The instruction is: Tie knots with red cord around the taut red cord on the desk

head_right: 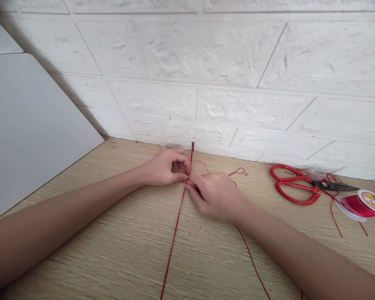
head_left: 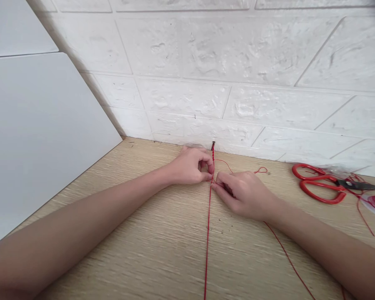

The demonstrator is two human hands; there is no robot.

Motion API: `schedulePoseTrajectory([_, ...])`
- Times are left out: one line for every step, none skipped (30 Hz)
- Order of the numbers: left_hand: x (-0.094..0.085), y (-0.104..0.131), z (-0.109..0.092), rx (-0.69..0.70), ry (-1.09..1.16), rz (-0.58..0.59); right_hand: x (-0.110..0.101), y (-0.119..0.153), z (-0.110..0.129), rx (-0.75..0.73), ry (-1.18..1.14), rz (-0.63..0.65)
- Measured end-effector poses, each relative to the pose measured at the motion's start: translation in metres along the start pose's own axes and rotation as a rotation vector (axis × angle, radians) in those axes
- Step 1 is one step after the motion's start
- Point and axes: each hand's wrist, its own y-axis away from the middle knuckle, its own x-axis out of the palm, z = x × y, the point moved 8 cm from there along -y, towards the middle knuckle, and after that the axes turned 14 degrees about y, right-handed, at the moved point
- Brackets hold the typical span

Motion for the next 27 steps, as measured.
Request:
schedulePoseTrajectory([0.001, 0.000, 0.001, 0.004, 0.028, 0.018, 0.000, 0.000, 0.000, 0.001, 0.005, -0.001])
schedulePoseTrajectory([0.003, 0.000, 0.002, 0.005, 0.055, 0.037, 0.000, 0.000, 0.000, 0.002, 0.009, -0.002])
schedulePoseTrajectory([0.004, 0.000, 0.003, 0.005, 0.075, 0.054, 0.000, 0.000, 0.000, 0.003, 0.013, -0.003])
schedulePoseTrajectory([0.006, 0.000, 0.004, 0.005, 0.086, 0.069, 0.000, 0.000, 0.000, 0.005, 0.014, -0.005])
schedulePoseTrajectory([0.007, -0.001, 0.005, 0.004, 0.085, 0.079, 0.000, 0.000, 0.000, 0.008, 0.014, -0.007])
schedulePoseTrajectory([0.007, -0.001, 0.006, 0.006, 0.077, 0.085, 0.000, 0.000, 0.000, 0.013, 0.012, -0.008])
schedulePoseTrajectory([0.007, -0.001, 0.006, 0.010, 0.068, 0.085, 0.000, 0.000, -0.001, 0.018, 0.009, -0.010])
schedulePoseTrajectory([0.007, -0.002, 0.006, 0.014, 0.063, 0.081, 0.000, 0.000, -0.001, 0.024, 0.006, -0.013])
schedulePoseTrajectory([0.007, -0.002, 0.006, 0.015, 0.062, 0.072, 0.000, 0.000, -0.002, 0.030, 0.003, -0.018])
schedulePoseTrajectory([0.006, -0.002, 0.005, 0.016, 0.068, 0.061, 0.000, 0.000, -0.002, 0.035, -0.001, -0.022])
schedulePoseTrajectory([0.005, -0.003, 0.006, 0.015, 0.077, 0.047, 0.000, 0.000, -0.003, 0.039, -0.003, -0.028])
schedulePoseTrajectory([0.004, -0.003, 0.006, 0.014, 0.086, 0.031, -0.001, 0.000, -0.004, 0.042, -0.004, -0.031])
schedulePoseTrajectory([0.003, -0.003, 0.007, 0.013, 0.094, 0.011, -0.001, 0.000, -0.005, 0.045, -0.003, -0.034])
schedulePoseTrajectory([0.001, -0.004, 0.008, 0.012, 0.099, -0.010, -0.001, 0.000, -0.005, 0.046, 0.000, -0.035])
schedulePoseTrajectory([0.000, -0.004, 0.009, 0.012, 0.105, -0.032, -0.001, 0.000, -0.005, 0.046, 0.005, -0.036])
schedulePoseTrajectory([-0.001, -0.004, 0.010, 0.013, 0.112, -0.052, 0.000, 0.000, -0.006, 0.044, 0.010, -0.037])
schedulePoseTrajectory([-0.002, -0.005, 0.011, 0.014, 0.124, -0.067, 0.000, 0.000, -0.005, 0.041, 0.016, -0.039])
schedulePoseTrajectory([-0.003, -0.005, 0.012, 0.016, 0.141, -0.078, 0.000, 0.000, -0.005, 0.037, 0.019, -0.039])
schedulePoseTrajectory([-0.004, -0.005, 0.013, 0.016, 0.162, -0.088, 0.000, 0.000, -0.005, 0.034, 0.022, -0.041])
schedulePoseTrajectory([-0.004, -0.005, 0.014, 0.013, 0.185, -0.098, 0.000, -0.001, -0.004, 0.031, 0.024, -0.043])
schedulePoseTrajectory([-0.006, -0.005, 0.015, 0.010, 0.209, -0.112, -0.001, -0.001, -0.004, 0.029, 0.027, -0.046])
schedulePoseTrajectory([-0.007, -0.004, 0.015, 0.008, 0.236, -0.132, -0.001, -0.001, -0.004, 0.026, 0.032, -0.051])
schedulePoseTrajectory([-0.009, -0.004, 0.015, 0.008, 0.265, -0.156, -0.001, -0.001, -0.003, 0.020, 0.040, -0.057])
schedulePoseTrajectory([-0.012, -0.004, 0.015, 0.011, 0.297, -0.187, -0.002, 0.000, -0.002, 0.013, 0.051, -0.065])
schedulePoseTrajectory([-0.015, -0.004, 0.015, 0.018, 0.335, -0.222, -0.002, 0.000, -0.002, 0.005, 0.065, -0.074])
schedulePoseTrajectory([-0.018, -0.003, 0.017, 0.024, 0.383, -0.259, -0.003, 0.000, -0.001, -0.003, 0.078, -0.082])
schedulePoseTrajectory([-0.022, -0.003, 0.019, 0.026, 0.441, -0.301, -0.003, 0.001, 0.000, -0.011, 0.089, -0.090])
